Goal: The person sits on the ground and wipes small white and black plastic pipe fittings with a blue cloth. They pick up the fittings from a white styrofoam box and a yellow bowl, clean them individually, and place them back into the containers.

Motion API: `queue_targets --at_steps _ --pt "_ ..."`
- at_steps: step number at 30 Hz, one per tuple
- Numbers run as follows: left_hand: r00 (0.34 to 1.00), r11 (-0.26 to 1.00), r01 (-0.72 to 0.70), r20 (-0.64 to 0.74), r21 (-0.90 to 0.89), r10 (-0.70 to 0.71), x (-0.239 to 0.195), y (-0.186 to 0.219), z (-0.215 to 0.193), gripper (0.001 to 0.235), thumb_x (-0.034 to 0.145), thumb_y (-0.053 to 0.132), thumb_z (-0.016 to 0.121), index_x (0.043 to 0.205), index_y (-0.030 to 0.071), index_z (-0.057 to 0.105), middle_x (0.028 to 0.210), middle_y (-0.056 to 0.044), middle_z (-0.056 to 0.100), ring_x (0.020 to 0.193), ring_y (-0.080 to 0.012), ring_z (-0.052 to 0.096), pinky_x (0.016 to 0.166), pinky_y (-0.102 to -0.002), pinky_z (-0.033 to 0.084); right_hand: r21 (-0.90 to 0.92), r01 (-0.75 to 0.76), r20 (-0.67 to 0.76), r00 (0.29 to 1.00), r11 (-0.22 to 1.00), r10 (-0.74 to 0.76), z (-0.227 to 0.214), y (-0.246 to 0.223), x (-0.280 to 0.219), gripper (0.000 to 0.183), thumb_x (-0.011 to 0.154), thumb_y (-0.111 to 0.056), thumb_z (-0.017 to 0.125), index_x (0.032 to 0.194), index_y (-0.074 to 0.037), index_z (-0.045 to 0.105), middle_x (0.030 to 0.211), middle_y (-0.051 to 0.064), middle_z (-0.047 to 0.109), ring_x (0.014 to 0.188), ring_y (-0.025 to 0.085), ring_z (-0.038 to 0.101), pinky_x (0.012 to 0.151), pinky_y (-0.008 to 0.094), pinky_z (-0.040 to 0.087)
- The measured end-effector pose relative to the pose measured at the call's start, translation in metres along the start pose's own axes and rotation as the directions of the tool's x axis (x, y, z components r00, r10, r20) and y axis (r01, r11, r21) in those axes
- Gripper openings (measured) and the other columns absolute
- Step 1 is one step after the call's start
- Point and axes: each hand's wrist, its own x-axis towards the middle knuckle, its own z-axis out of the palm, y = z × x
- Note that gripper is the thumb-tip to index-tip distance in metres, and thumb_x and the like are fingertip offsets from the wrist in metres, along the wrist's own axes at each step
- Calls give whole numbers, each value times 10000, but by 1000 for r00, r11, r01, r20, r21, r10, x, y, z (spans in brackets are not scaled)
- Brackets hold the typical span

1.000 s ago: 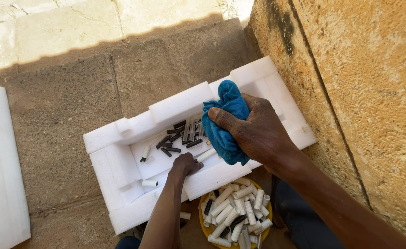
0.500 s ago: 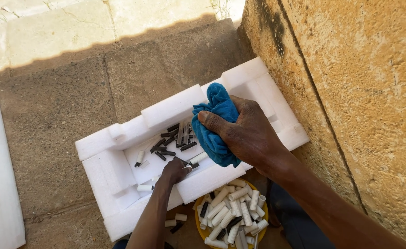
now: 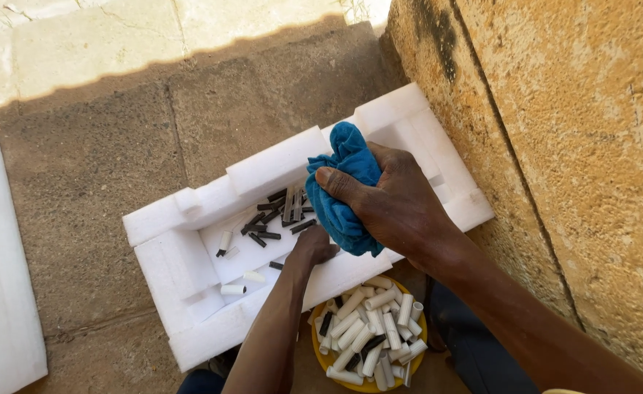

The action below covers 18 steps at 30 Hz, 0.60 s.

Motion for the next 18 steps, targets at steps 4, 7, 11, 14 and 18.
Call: queue_targets --at_steps 4,7,11,14,18 --pt "998 999 34 57 -10 -34 6 6 -15 533 922 293 634 1356 -16 620 1372 -262 625 1283 -462 585 1057 -584 499 -21 49 -11 999 999 -49 -4 -2 9 347 921 -404 759 789 -102 648 569 91 672 549 198 698 597 352 633" --pt "987 997 74 144 -23 -70 0 6 -7 598 932 353 581 1418 6 575 1432 -253 588 1343 -438 543 1109 -551 463 -37 28 3 1000 999 -28 -4 3 7 345 916 -419 754 826 -98 664 605 116 685 583 222 713 628 379 636" --pt "964 991 127 240 -38 -114 -4 4 -9 696 946 443 500 1511 37 508 1521 -239 533 1432 -404 480 1187 -503 408 -78 21 36 999 997 -19 -5 2 7 380 900 -463 748 886 -92 672 677 149 711 647 259 724 680 409 635" --pt "973 985 168 168 -43 -159 17 -27 5 759 885 498 580 1494 48 533 1454 -219 598 1382 -384 544 1140 -504 455 -59 -4 45 999 998 6 -4 0 3 353 909 -445 742 862 -103 666 641 118 698 637 234 719 665 393 641" --pt "986 989 147 78 -15 -146 24 -46 2 653 925 437 584 1436 31 570 1351 -217 657 1295 -406 604 1053 -521 523 -57 -8 62 998 998 12 -2 -1 4 347 904 -452 744 883 -115 664 671 118 708 647 237 718 676 398 636"
